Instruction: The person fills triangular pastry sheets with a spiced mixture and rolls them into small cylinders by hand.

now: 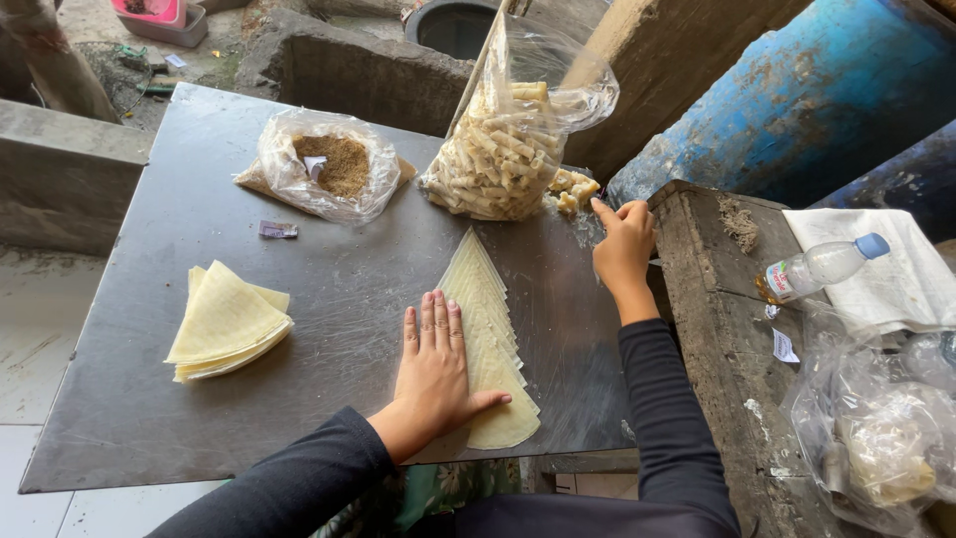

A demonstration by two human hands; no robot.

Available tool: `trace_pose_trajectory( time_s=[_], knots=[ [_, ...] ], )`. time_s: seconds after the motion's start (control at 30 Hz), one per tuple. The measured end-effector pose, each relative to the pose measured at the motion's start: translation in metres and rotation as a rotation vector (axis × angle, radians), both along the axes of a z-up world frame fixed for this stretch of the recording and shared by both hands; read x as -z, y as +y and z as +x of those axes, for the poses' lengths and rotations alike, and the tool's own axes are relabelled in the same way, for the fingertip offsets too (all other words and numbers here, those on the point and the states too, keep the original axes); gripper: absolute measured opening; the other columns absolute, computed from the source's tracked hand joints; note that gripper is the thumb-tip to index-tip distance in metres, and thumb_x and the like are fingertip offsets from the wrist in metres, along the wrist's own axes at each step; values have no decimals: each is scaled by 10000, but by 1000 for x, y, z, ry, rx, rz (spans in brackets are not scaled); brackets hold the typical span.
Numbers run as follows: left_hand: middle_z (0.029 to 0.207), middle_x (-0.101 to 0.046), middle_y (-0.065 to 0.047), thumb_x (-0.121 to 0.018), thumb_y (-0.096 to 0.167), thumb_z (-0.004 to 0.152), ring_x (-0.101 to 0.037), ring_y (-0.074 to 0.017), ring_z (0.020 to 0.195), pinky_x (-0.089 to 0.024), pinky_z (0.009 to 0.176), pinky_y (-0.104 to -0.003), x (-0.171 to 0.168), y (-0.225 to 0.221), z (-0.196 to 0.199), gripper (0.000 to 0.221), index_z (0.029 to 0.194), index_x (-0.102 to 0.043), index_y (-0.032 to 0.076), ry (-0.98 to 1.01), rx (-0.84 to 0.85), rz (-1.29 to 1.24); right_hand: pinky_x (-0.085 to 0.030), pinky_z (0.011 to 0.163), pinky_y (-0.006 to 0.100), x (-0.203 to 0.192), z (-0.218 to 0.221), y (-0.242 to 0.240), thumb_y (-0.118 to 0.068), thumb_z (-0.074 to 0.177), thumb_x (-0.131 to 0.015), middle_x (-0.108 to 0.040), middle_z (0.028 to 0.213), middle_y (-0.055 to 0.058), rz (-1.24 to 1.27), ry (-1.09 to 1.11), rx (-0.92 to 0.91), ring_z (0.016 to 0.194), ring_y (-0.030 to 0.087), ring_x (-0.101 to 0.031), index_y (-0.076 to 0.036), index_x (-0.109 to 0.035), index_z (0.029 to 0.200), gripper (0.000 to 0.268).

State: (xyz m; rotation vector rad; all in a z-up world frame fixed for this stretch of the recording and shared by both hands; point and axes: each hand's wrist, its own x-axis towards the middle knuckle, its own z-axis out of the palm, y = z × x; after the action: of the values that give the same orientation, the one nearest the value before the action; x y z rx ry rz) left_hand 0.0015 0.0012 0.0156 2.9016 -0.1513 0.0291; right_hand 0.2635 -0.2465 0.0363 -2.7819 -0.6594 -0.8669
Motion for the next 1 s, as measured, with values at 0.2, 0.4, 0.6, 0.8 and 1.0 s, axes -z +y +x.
trace_pose_trajectory(
  time_s=[0.2,0.4,0.6,0.8,1.0],
  knots=[
    [1595,-66,-401,-364,952,754,30,-509,1505,36,1173,-616,-2,0,0,1383,1505,-119,-183,48,10,8,-366,936,475,25,27,-3,106,782,-585,-467,1046,91,-57,156,7,1022,323,-464,-263,-773,1260,633],
    [1629,-83,-406,-379,952,730,16,-509,1495,27,1162,-615,-1,0,0,1385,1489,-144,-182,-26,-3,-40,-403,1032,409,-1,21,1,109,754,-554,-476,1101,70,75,270,30,1119,295,-487,-178,-785,1002,445],
    [1593,-78,-407,-395,947,732,16,-503,1508,32,1177,-609,-1,0,0,1392,1501,-138,-184,19,-9,6,-432,1027,363,-2,-44,56,150,740,-473,-496,1119,88,271,626,-446,1104,269,-515,-178,-760,1163,608],
    [1585,-79,-410,-412,947,727,18,-508,1503,33,1169,-616,-2,0,0,1399,1493,-138,-191,13,-1,-20,-461,982,366,3,-77,101,126,820,-504,-543,1124,77,105,489,-536,1074,252,-546,-249,-789,1172,588],
    [1586,-95,-407,-424,947,713,3,-498,1508,23,1178,-607,0,0,-1,1405,1497,-149,-186,-25,-16,-48,-389,933,390,-10,-79,90,-30,888,-563,-592,1170,21,-350,-24,-550,1097,236,-531,-301,-747,1259,495]
  ],
)
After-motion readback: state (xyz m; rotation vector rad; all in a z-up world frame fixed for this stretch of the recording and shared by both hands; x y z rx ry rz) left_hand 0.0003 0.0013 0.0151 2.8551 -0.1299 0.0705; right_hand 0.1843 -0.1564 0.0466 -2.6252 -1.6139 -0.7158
